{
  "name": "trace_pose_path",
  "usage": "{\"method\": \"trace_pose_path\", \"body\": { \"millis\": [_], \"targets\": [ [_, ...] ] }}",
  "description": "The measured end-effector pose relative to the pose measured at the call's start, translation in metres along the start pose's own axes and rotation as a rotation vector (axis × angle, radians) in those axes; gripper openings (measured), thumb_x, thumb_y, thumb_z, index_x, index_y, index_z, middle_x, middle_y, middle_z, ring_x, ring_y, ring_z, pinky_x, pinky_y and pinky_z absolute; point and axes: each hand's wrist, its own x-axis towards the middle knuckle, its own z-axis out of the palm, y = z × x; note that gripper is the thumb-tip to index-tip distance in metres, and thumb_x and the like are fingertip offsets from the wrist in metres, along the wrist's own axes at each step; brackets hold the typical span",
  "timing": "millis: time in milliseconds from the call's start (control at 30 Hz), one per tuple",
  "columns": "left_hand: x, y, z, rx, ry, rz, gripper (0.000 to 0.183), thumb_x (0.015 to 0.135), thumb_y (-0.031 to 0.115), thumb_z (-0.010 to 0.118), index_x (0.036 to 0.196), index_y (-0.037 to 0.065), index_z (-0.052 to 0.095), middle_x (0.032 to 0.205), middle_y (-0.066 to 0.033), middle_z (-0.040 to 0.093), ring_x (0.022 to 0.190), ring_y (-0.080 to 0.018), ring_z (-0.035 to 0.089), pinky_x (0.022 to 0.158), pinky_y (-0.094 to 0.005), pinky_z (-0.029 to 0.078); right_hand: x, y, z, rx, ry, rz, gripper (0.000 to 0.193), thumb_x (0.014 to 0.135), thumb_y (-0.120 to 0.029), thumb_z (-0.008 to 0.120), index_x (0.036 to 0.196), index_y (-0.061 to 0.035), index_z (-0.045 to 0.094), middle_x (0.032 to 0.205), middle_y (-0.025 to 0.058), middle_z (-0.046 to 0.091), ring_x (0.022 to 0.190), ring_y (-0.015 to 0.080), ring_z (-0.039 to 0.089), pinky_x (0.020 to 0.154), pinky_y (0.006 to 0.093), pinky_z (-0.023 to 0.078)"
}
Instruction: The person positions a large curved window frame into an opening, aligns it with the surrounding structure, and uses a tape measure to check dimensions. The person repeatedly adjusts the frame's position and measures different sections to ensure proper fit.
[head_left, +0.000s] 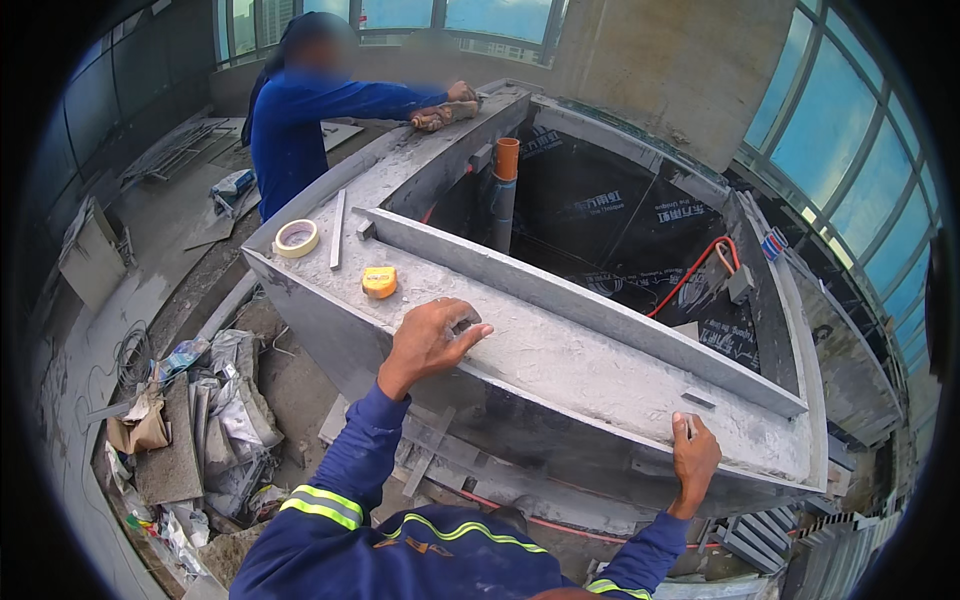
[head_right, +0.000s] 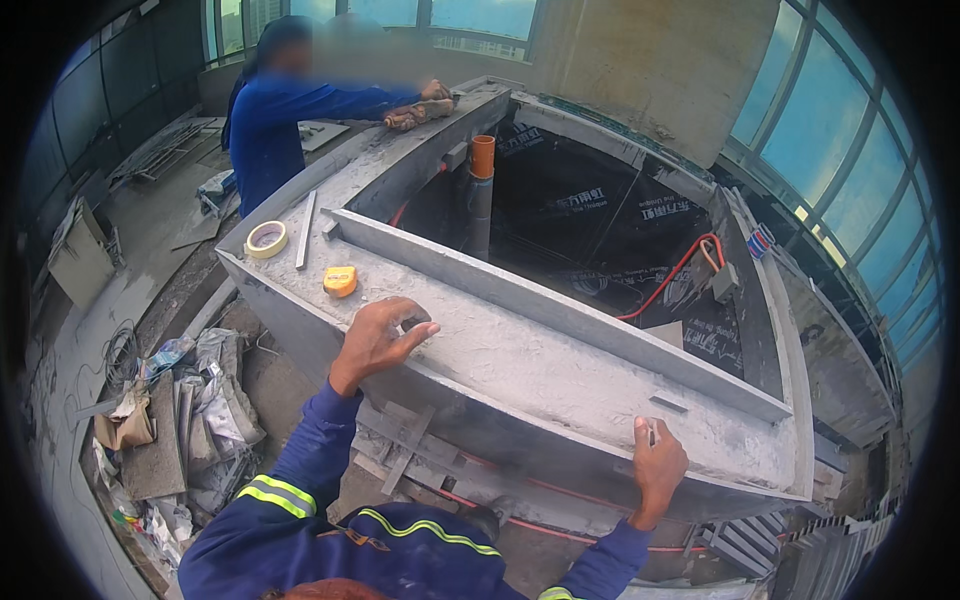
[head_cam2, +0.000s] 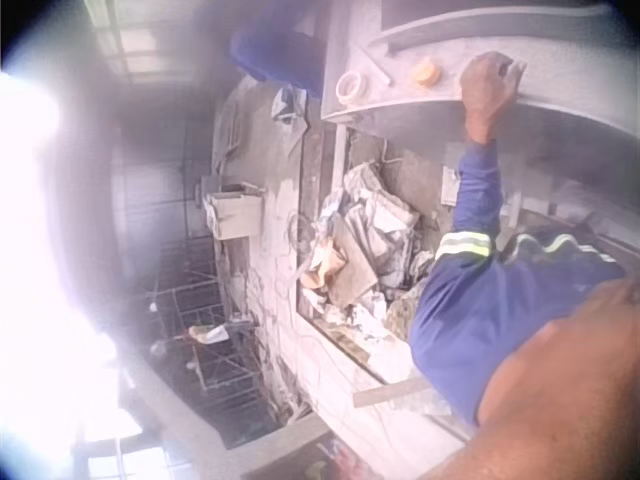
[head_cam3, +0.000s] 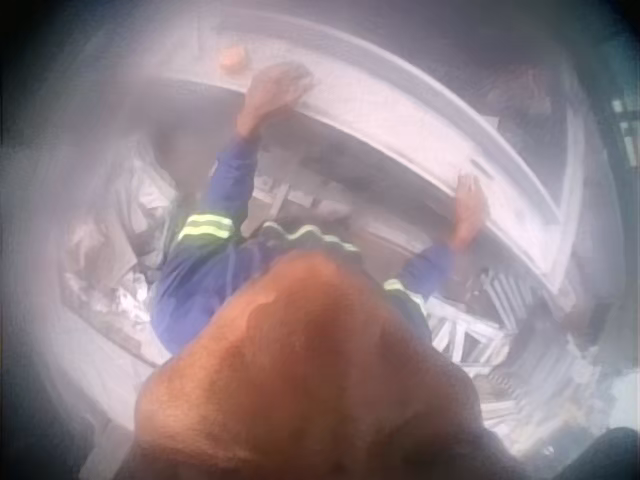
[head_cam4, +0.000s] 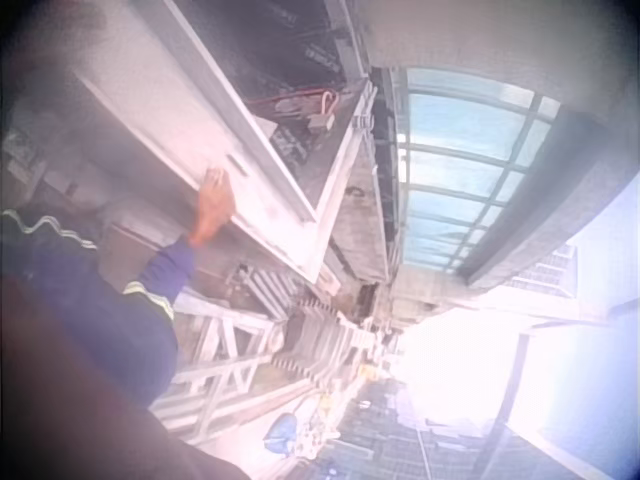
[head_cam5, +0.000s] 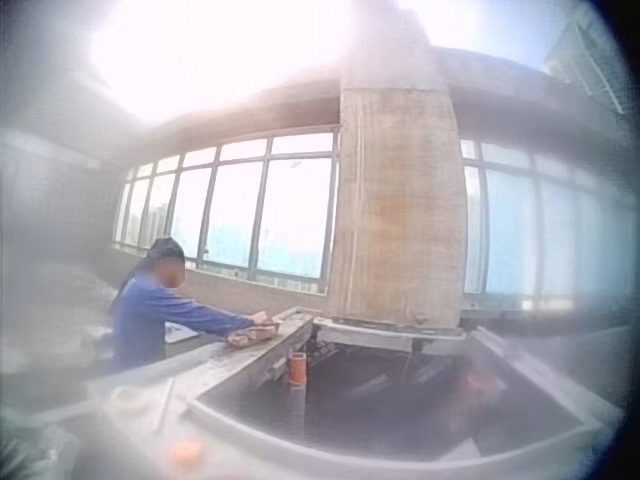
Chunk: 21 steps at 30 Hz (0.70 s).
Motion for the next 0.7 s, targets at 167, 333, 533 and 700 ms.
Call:
{"method": "trace_pose_path", "body": {
  "millis": [167, 333, 533, 700],
  "targets": [
    [0.004, 0.004, -0.001, 0.142, -0.125, -0.069, 0.042, 0.094, 0.045, 0.077, 0.097, 0.003, 0.077, 0.087, -0.0184, 0.075, 0.081, -0.0375, 0.072, 0.072, -0.0436, 0.055, 0.001, -0.005, 0.000, 0.005, 0.013, 0.034, 0.053, 0.101, -0.059, 0.060, 0.114, -0.0102, 0.078, 0.092, 0.0232, 0.076, 0.091, 0.0439, 0.073, 0.080, 0.0506, 0.053],
    [0.006, 0.004, 0.001, 0.143, -0.166, -0.105, 0.044, 0.094, 0.049, 0.076, 0.099, 0.004, 0.078, 0.089, -0.0193, 0.076, 0.084, -0.0397, 0.074, 0.074, -0.0454, 0.056, 0.003, 0.009, 0.012, 0.037, 0.098, 0.064, 0.056, 0.098, -0.059, 0.064, 0.115, -0.0077, 0.078, 0.095, 0.0229, 0.076, 0.093, 0.0433, 0.073, 0.083, 0.0507, 0.054],
    [0.006, 0.007, -0.002, 0.154, -0.203, -0.150, 0.047, 0.094, 0.050, 0.075, 0.101, 0.004, 0.078, 0.091, -0.0202, 0.077, 0.086, -0.0407, 0.074, 0.075, -0.0466, 0.056, 0.002, 0.013, 0.016, 0.001, 0.152, 0.048, 0.056, 0.098, -0.059, 0.064, 0.113, -0.0065, 0.077, 0.094, 0.0231, 0.076, 0.093, 0.0444, 0.072, 0.083, 0.0507, 0.053],
    [0.003, 0.002, -0.003, 0.148, -0.167, -0.143, 0.047, 0.094, 0.051, 0.074, 0.101, 0.004, 0.078, 0.089, -0.0204, 0.076, 0.085, -0.0408, 0.074, 0.075, -0.0469, 0.056, 0.003, -0.005, 0.005, 0.008, 0.025, 0.076, 0.061, 0.098, -0.060, 0.064, 0.117, -0.0040, 0.077, 0.099, 0.0257, 0.076, 0.097, 0.0459, 0.072, 0.086, 0.0507, 0.054]
  ]
}}
